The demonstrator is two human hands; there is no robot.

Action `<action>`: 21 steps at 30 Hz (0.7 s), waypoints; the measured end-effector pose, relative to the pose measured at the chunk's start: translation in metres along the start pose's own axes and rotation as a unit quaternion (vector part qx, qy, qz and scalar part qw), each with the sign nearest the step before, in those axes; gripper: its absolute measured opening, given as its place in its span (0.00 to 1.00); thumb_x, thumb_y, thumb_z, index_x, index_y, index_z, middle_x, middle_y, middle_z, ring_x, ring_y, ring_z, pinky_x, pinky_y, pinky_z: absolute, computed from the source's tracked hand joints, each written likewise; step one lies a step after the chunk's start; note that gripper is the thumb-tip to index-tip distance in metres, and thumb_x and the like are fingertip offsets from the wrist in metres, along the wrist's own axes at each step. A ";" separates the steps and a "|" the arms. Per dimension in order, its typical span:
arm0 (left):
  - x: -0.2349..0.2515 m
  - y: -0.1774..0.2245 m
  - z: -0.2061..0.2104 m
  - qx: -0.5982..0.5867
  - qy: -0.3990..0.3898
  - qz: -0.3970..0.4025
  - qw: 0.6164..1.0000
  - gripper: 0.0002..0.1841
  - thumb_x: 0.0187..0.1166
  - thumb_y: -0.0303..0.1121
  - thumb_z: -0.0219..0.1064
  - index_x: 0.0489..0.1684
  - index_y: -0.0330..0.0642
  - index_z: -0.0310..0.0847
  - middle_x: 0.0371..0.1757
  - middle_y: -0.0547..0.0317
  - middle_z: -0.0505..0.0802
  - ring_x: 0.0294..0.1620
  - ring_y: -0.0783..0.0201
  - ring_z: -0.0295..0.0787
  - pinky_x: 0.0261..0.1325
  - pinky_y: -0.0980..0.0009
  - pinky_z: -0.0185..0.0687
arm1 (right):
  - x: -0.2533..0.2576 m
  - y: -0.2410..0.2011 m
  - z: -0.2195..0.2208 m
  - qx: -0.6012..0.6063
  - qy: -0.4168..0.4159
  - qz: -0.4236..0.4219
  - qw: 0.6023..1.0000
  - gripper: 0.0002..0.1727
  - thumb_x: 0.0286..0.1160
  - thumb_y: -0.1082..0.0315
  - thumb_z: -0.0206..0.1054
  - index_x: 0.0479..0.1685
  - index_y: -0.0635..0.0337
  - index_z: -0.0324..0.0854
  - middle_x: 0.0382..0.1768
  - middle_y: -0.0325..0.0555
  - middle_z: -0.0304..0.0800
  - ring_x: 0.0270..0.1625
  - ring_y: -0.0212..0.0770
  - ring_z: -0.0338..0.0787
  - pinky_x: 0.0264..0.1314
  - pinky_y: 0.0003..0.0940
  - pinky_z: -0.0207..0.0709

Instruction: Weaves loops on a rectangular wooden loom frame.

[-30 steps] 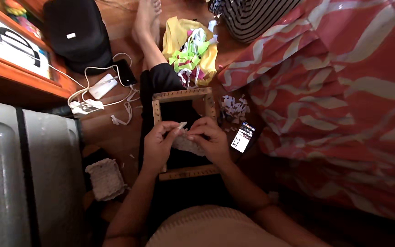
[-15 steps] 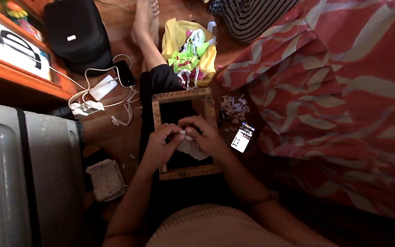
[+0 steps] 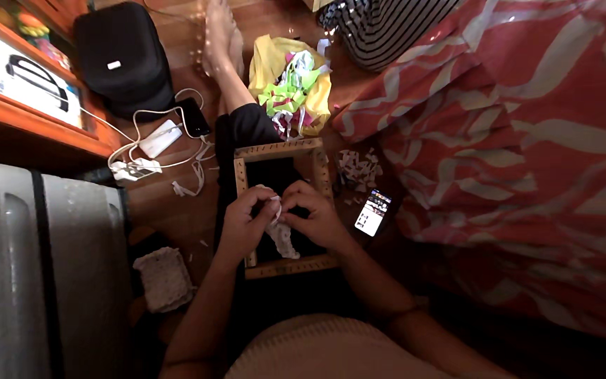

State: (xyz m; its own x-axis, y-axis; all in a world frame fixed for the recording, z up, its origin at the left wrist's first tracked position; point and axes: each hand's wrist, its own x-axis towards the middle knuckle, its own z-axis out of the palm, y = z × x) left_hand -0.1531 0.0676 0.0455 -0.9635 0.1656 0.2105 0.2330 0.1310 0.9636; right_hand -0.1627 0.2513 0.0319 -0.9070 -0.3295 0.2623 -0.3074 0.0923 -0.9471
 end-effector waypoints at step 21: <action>-0.002 -0.010 0.003 0.016 0.000 0.084 0.996 0.04 0.77 0.25 0.69 0.40 0.37 0.91 0.42 0.64 0.93 0.46 0.79 0.89 0.54 0.80 0.86 | -0.004 0.007 0.002 -0.064 0.034 -0.056 0.996 0.05 0.68 0.74 0.74 0.39 0.68 0.89 0.41 0.46 0.92 0.46 0.27 0.90 0.55 0.21 0.84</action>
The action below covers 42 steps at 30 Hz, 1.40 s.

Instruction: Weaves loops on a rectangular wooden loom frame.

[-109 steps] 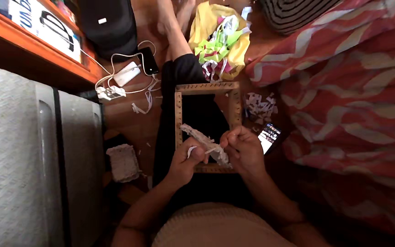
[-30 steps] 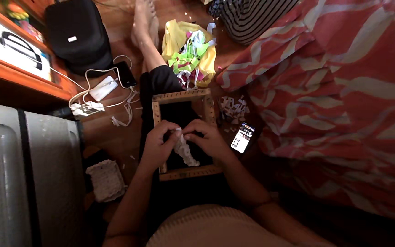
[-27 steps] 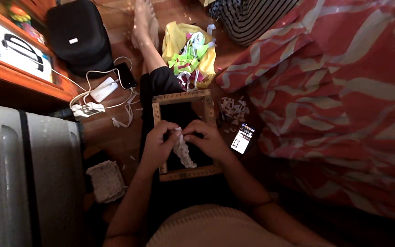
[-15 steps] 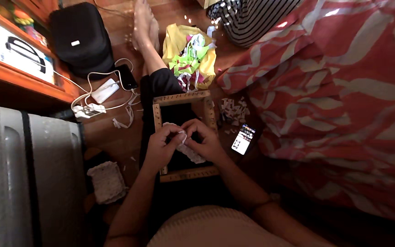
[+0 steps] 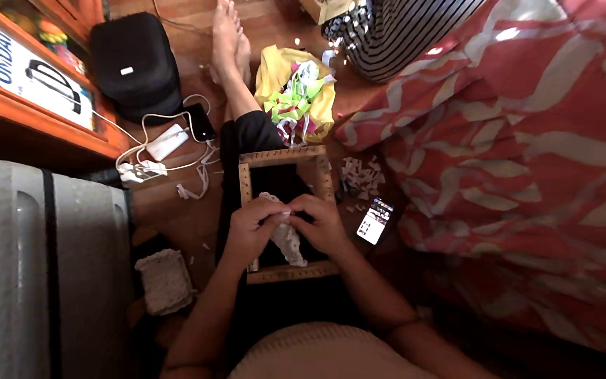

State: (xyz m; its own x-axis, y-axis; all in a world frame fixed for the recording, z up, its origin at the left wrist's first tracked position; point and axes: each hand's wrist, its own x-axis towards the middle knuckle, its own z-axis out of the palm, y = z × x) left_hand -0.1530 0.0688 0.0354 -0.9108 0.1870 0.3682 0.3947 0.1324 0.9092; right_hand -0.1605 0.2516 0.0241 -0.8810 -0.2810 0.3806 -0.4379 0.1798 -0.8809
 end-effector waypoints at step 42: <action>-0.013 -0.012 0.009 -0.114 0.098 -0.055 0.987 0.04 0.84 0.37 0.67 0.43 0.60 0.88 0.49 0.80 0.90 0.52 0.82 0.85 0.56 0.81 0.83 | 0.000 0.000 -0.036 -0.233 0.091 -0.043 0.967 0.08 0.79 0.70 0.65 0.35 0.67 0.83 0.36 0.52 0.86 0.43 0.43 0.87 0.52 0.33 0.83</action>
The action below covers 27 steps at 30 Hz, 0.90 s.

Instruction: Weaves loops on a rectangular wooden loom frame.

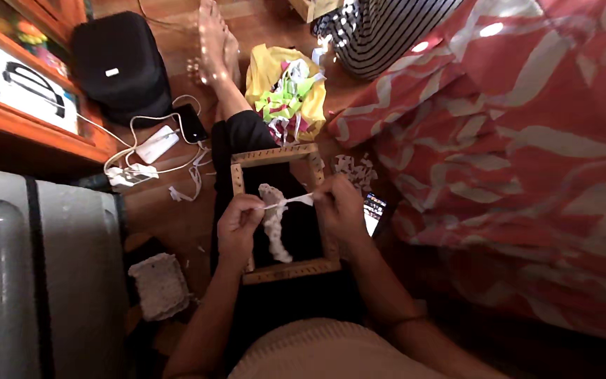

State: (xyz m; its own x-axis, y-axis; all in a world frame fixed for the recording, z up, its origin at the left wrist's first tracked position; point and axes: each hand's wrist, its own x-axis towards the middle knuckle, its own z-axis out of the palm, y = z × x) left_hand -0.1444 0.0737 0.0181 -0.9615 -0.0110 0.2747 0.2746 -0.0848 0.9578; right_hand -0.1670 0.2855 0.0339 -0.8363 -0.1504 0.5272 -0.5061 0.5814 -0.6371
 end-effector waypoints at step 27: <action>-0.015 0.020 0.009 -0.151 -0.092 -0.038 0.984 0.06 0.87 0.44 0.62 0.46 0.62 0.84 0.33 0.78 0.88 0.34 0.83 0.83 0.41 0.85 0.81 | -0.003 -0.035 0.002 0.660 -0.036 0.338 0.670 0.14 0.89 0.63 0.53 0.34 0.44 0.81 0.15 0.26 0.74 0.16 0.20 0.72 0.20 0.14 0.66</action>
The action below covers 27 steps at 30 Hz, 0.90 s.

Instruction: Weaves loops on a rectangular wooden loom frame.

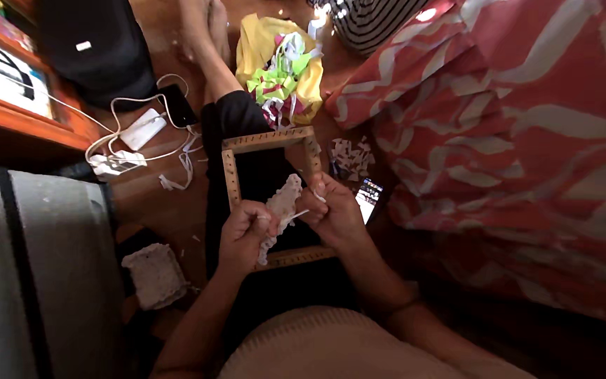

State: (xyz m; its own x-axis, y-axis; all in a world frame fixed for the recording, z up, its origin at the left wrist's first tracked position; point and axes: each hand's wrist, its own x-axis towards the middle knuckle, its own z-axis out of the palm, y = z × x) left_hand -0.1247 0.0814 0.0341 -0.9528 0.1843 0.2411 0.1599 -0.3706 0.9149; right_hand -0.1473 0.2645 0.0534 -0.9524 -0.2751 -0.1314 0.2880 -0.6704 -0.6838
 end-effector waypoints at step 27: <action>0.021 0.020 0.003 0.089 0.059 -0.125 0.986 0.09 0.78 0.25 0.68 0.48 0.53 0.79 0.33 0.76 0.91 0.32 0.81 0.87 0.38 0.83 0.85 | 0.017 -0.011 -0.001 -0.306 -0.145 -0.246 0.908 0.04 0.77 0.71 0.71 0.38 0.58 0.91 0.47 0.36 0.91 0.51 0.25 0.89 0.55 0.21 0.85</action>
State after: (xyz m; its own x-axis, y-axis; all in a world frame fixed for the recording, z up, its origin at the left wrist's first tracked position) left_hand -0.1405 0.0803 0.0581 -0.9900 0.1380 -0.0299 -0.0520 -0.1591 0.9859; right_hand -0.1664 0.2678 0.0578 -0.8584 -0.2752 0.4330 -0.3604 -0.2770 -0.8907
